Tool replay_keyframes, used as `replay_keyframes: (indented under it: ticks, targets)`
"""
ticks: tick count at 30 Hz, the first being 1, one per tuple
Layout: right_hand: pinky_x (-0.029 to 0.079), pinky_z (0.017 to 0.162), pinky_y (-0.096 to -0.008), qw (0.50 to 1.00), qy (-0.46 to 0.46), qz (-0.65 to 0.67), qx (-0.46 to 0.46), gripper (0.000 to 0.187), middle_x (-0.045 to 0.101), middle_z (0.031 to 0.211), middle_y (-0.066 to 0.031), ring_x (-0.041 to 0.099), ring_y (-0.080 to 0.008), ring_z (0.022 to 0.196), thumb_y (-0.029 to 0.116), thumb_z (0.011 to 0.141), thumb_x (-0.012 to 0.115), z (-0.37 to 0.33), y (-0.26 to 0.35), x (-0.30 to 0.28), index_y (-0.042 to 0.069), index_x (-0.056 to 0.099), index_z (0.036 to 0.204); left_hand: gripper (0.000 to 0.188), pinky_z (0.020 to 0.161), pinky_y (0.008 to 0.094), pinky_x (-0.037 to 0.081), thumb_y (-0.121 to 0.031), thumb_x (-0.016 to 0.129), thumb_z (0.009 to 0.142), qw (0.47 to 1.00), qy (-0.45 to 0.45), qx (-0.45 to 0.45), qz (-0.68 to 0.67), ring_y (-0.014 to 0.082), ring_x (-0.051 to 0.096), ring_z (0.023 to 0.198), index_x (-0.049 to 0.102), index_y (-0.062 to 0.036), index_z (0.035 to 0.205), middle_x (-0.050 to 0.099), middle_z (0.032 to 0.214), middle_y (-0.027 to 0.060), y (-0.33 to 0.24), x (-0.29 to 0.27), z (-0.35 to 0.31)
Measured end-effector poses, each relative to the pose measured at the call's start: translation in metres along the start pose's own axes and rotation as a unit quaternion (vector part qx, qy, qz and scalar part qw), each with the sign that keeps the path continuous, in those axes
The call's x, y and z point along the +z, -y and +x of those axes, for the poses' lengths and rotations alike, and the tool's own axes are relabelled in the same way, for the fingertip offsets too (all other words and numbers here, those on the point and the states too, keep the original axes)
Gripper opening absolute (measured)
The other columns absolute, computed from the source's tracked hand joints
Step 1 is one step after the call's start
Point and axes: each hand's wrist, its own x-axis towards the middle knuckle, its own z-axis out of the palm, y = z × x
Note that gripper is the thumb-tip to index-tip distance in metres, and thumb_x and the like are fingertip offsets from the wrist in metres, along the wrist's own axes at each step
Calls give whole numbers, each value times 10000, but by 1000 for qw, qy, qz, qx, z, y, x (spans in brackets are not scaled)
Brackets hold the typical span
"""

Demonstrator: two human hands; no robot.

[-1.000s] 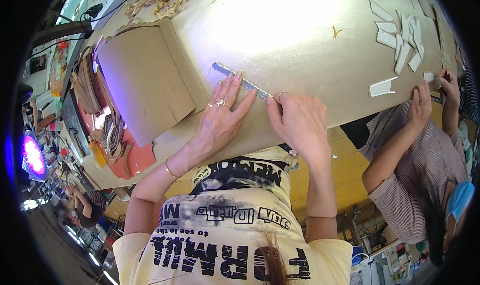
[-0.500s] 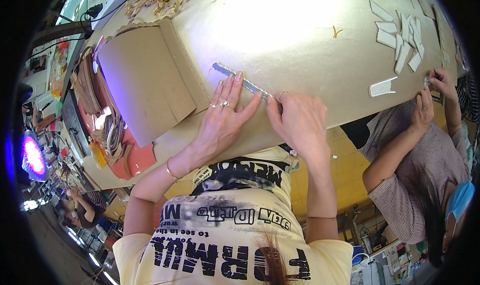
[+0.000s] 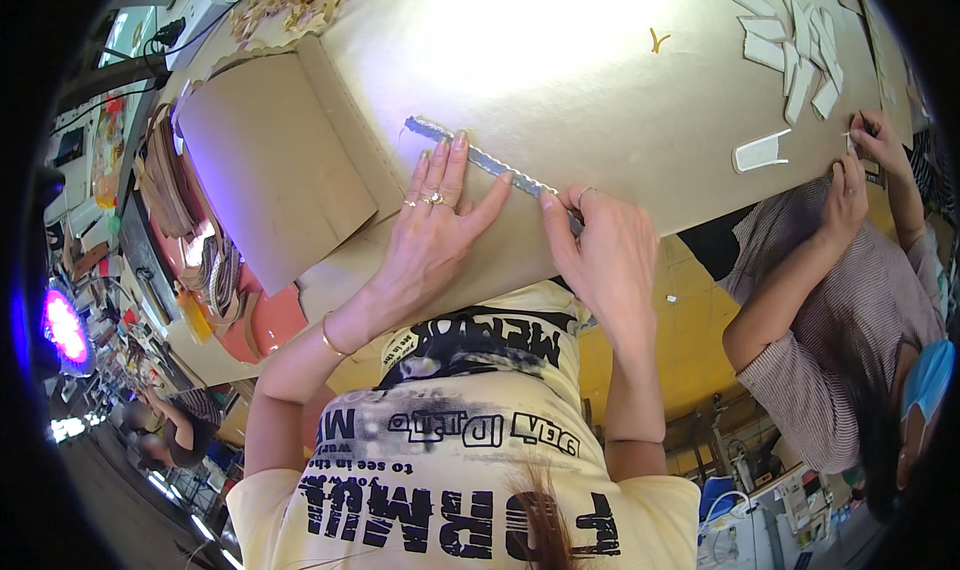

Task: The person assembles a braided silver trim by hand, pressing it onto a cardboard backing and using a UV lamp to cure the adhesive. She then moves to another workstation to continue assembling similar trims with a coworker.

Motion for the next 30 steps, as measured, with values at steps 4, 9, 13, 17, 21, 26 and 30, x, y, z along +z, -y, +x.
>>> replay_keyframes:
  ticks: [4, 9, 13, 17, 21, 26, 30]
  targets:
    - [344, 481, -340, 1000, -4, -2, -10, 294, 486, 511, -97, 457, -197, 443, 278, 908, 610, 2, -1, 0, 17, 670, 788, 519, 1111, 523, 317, -13, 489, 916, 1000, 7, 5, 5, 459, 374, 1340, 481, -222, 1391, 307, 1469, 326, -1, -2, 1]
    - [344, 483, -356, 1000, 5, -11, 0, 303, 473, 498, -102, 459, -223, 438, 285, 905, 606, 4, 0, -1, 20, 663, 768, 541, 1109, 529, 318, -11, 488, 915, 1000, 13, 9, 21, 466, 380, 1331, 467, -245, 1403, 316, 1451, 343, -2, -2, 2]
    - [345, 481, -361, 1000, 7, -15, 10, 306, 468, 485, -101, 464, -232, 431, 292, 897, 608, 5, 2, -2, 28, 662, 754, 526, 1105, 528, 320, -43, 498, 917, 999, 13, 23, 42, 464, 386, 1332, 435, -221, 1408, 340, 1427, 366, -1, -3, 2]
    - [351, 479, -364, 1000, 6, -24, 17, 305, 473, 477, -101, 477, -240, 426, 301, 889, 613, 6, 5, -2, 35, 666, 748, 536, 1105, 530, 317, -61, 503, 911, 998, 16, 30, 61, 467, 382, 1336, 412, -218, 1416, 349, 1418, 377, -1, -4, 2]
    - [437, 544, -410, 999, 6, -44, 22, 298, 543, 493, -135, 585, -326, 505, 285, 875, 617, 7, 7, -2, 21, 703, 763, 564, 1111, 537, 304, -51, 503, 899, 998, 32, 22, 57, 479, 367, 1340, 417, -249, 1420, 322, 1432, 378, -4, -6, 3]
    - [443, 546, -415, 998, -10, -50, 26, 303, 579, 532, -132, 604, -337, 536, 303, 868, 626, 5, 8, 0, 30, 697, 757, 606, 1116, 556, 287, -3, 489, 885, 998, 22, -13, 53, 461, 311, 1376, 424, -258, 1430, 263, 1494, 313, -14, -10, 2]
    - [437, 529, -373, 996, -30, -41, 75, 296, 600, 566, -89, 599, -270, 521, 312, 867, 647, -2, 3, -4, 37, 686, 764, 637, 1132, 528, 274, 3, 495, 848, 996, 64, 16, -64, 405, 280, 1410, 393, -170, 1453, 254, 1539, 212, -11, -9, 1]
